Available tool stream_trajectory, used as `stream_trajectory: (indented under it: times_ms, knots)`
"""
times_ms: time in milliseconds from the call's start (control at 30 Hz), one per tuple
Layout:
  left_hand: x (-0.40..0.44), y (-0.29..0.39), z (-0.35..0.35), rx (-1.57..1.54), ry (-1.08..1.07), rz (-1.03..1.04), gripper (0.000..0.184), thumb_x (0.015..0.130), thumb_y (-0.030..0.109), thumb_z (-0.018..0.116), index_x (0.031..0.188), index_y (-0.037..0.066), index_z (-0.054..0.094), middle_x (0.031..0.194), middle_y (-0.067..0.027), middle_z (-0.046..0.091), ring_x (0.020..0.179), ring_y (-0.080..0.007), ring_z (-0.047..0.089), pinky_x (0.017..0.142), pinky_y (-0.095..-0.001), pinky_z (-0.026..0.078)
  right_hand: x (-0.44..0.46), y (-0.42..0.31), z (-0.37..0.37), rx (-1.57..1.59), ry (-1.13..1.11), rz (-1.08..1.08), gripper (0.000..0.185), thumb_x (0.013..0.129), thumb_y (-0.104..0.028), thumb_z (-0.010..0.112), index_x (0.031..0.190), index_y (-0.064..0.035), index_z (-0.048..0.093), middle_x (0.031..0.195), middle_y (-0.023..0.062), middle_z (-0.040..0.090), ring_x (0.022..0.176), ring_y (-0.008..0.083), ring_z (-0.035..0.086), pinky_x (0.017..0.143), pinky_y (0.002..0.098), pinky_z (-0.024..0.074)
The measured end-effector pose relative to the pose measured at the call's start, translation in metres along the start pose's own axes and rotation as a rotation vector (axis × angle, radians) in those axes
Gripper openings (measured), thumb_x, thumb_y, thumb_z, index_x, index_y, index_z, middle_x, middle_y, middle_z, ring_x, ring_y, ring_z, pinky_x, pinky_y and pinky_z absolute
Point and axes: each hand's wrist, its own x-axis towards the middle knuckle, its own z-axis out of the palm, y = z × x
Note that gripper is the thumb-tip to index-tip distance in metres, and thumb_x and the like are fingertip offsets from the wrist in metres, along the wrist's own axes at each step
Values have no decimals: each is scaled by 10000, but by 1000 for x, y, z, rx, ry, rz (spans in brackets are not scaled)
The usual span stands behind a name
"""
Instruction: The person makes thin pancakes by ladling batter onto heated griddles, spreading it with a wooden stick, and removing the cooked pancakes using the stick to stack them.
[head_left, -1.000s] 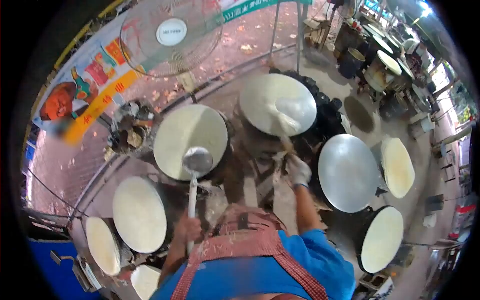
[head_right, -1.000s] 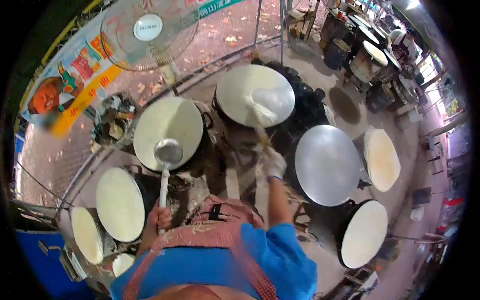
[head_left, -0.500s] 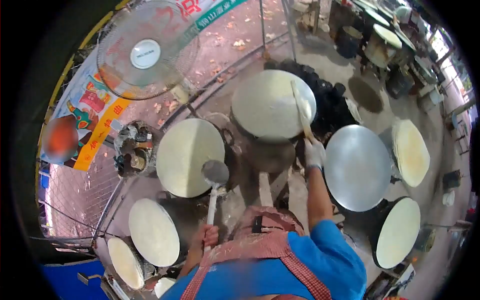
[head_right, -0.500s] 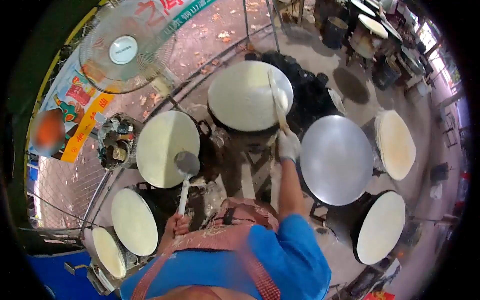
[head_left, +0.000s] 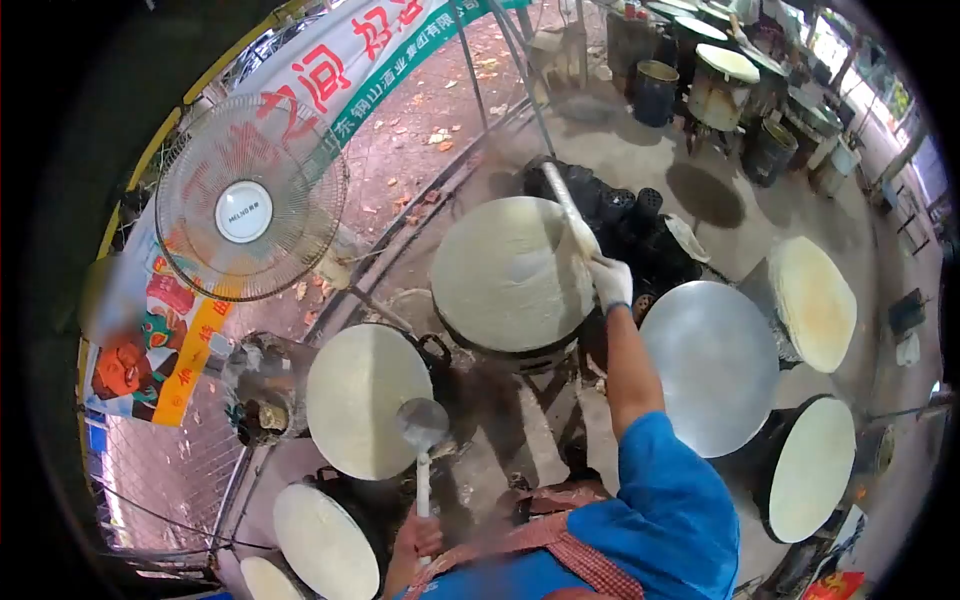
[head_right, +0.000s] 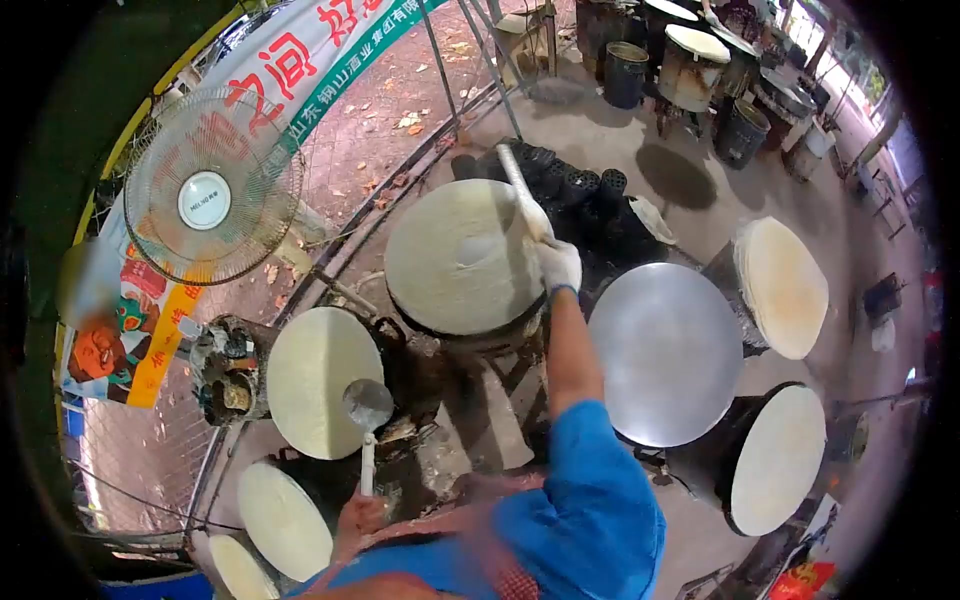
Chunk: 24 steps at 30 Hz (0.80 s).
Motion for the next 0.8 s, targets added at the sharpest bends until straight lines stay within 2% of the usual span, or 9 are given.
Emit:
stream_trajectory:
  times_ms: [133, 167, 233, 367, 400, 500, 600, 700, 800]
  knots:
    - [8, 7, -39, 60, 19, 36, 93, 868, 190, 433, 825, 129, 488, 541, 8, 318, 401, -124, 317, 368, -259, 297, -72, 74, 45, 213, -50, -90, 349, 665, -216, 702, 938, 0, 671, 870, 75, 672, 807, 134, 596, 772, 268, 445]
    - [14, 22, -58, 463, 153, -48, 479, 843, 551, 438, 549, 193, 317, 463, 76, 267, 365, -71, 230, 346, -236, 184, -113, 29, 39, 116, -119, -227, 330, 666, -208, 698, 938, -22, 675, 879, 68, 673, 797, 126, 592, 745, 262, 450]
    - [11, 8, 7, 500, 333, 106, 397, 891, 406, 427, 577, 174, 354, 487, 56, 289, 356, -60, 264, 307, -225, 205, -136, -6, 11, 96, -301, -167, 310, 686, -198, 677, 927, -2, 665, 886, 82, 669, 829, 106, 577, 706, 256, 451]
    - [-12, 2, -14, 269, 42, 236, 346, 931, 160, 398, 1275, 189, 388, 554, 23, 323, 406, -65, 309, 324, -203, 288, -126, 41, -34, 506, -135, 289, 182, 751, -219, 627, 762, -39, 650, 582, 20, 557, 465, 131, 488, 428, 296, 379]
    - [-15, -3, 0, 310, 122, 306, 404, 931, 153, 391, 1327, 223, 349, 554, 16, 325, 405, -65, 314, 322, -206, 298, -134, 77, -7, 715, -279, 397, 152, 768, -181, 587, 691, -51, 598, 693, 44, 563, 690, 171, 546, 636, 313, 446]
    - [1, 7, 4, 5, 57, 163, 377, 931, 136, 378, 1298, 223, 382, 554, 0, 332, 404, -68, 327, 313, -210, 308, -186, 80, 33, 478, -164, 83, 266, 759, -177, 645, 946, 10, 666, 778, 57, 625, 690, 116, 552, 652, 259, 434]
    - [0, 11, 0, 137, 228, 141, 105, 889, 224, 443, 837, 166, 372, 527, 10, 358, 340, -77, 317, 280, -224, 282, -165, 57, -8, 327, -210, 95, 301, 764, -112, 654, 1029, 30, 636, 834, 57, 644, 732, 109, 569, 663, 241, 451]
    - [11, 19, 8, 46, 154, 101, 125, 891, 250, 426, 860, 150, 494, 497, 6, 361, 309, -91, 308, 266, -221, 280, -84, 47, -34, 276, 92, -109, 246, 801, -160, 592, 982, -6, 655, 826, 126, 664, 678, 207, 615, 634, 308, 477]
    - [27, 22, 23, -49, 157, 126, 219, 896, 232, 415, 1083, 240, 529, 503, -2, 354, 313, -92, 282, 270, -211, 285, -49, 25, -32, -616, 44, -319, 276, 835, -356, 504, 970, -163, 648, 850, 202, 635, 777, 358, 608, 685, 417, 481]
